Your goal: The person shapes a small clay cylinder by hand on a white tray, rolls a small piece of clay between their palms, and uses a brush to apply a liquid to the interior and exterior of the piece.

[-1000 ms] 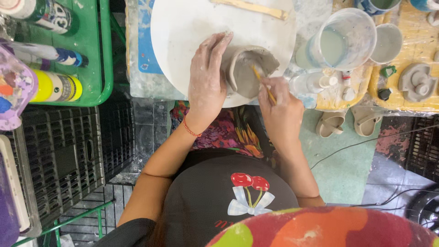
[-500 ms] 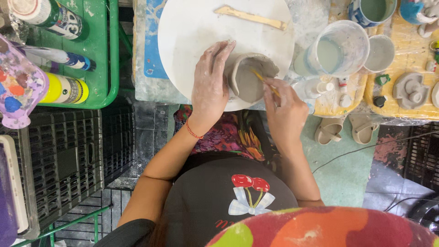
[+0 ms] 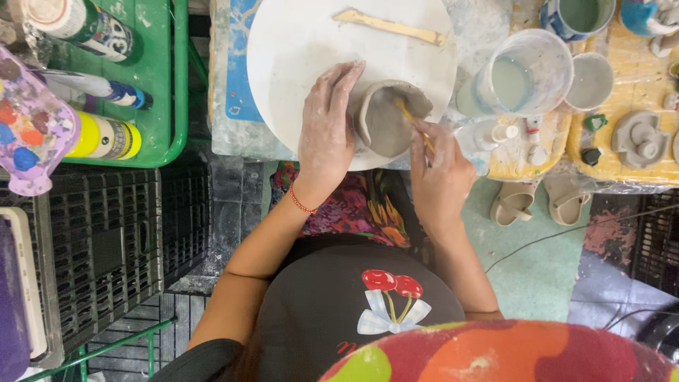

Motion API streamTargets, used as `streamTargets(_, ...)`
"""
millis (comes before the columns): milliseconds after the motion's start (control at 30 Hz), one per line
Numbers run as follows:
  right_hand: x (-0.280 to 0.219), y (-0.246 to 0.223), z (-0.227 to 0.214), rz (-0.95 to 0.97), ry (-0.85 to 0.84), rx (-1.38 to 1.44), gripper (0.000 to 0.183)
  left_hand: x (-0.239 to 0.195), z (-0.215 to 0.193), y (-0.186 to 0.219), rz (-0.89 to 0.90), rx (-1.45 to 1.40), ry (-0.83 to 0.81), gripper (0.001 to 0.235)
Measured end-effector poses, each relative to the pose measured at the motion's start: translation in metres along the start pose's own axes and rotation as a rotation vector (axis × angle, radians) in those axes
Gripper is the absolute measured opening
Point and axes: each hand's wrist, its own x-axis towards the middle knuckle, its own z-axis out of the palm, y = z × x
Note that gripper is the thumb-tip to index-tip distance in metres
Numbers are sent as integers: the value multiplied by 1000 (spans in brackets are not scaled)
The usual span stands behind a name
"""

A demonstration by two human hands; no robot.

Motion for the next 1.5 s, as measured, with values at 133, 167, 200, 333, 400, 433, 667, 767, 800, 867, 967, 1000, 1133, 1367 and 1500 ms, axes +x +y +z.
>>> streamTargets(133,-6,2,8,26,-69,59,15,-7,7,-7,7,1,8,80)
streamTargets(167,-7,2,11,24,-70,66,15,-9,8,-9,1,8,10,80)
streamTargets(200,-9,3,12,25,-71,69,15,-12,10,-8,-20,-13,-4,80)
streamTargets(333,1,4,18,-7,-36,34,16,4,7,-9,-13,-28,16,79)
streamTargets(400,-7,4,16,-7,-53,-15,14,-1,6,-8,-16,-23,8,80)
streamTargets(433,-11,5,12,-49,-75,-28,15,-2,6,-8,-21,-23,5,80)
streamTargets(667,-17,-6,-21,-58,-154,-72,15,-5,5,-5,-6,-8,9,83)
streamTargets(767,-9,-5,-6,-24,-94,-16,15,-4,3,-3,-5,-3,-4,85)
streamTargets(800,-8,-5,-4,-17,-65,10,16,-3,3,-3,1,-7,2,84)
streamTargets(867,-7,-2,-2,-48,-107,12,15,0,4,-3,13,-15,15,83)
streamTargets(967,-16,-3,-21,7,-181,70,14,-2,6,-4,9,-16,9,85)
streamTargets(1000,-17,-5,-25,41,-210,100,14,-4,6,-4,0,-10,9,85)
streamTargets(1133,-6,-12,-16,101,-131,86,14,-4,5,-3,-4,-5,17,84)
streamTargets(1367,-14,-16,-24,61,-228,7,18,-6,6,-6,11,-19,17,85)
streamTargets(1500,-9,-14,-14,58,-122,138,16,-5,5,-5,18,-22,17,85)
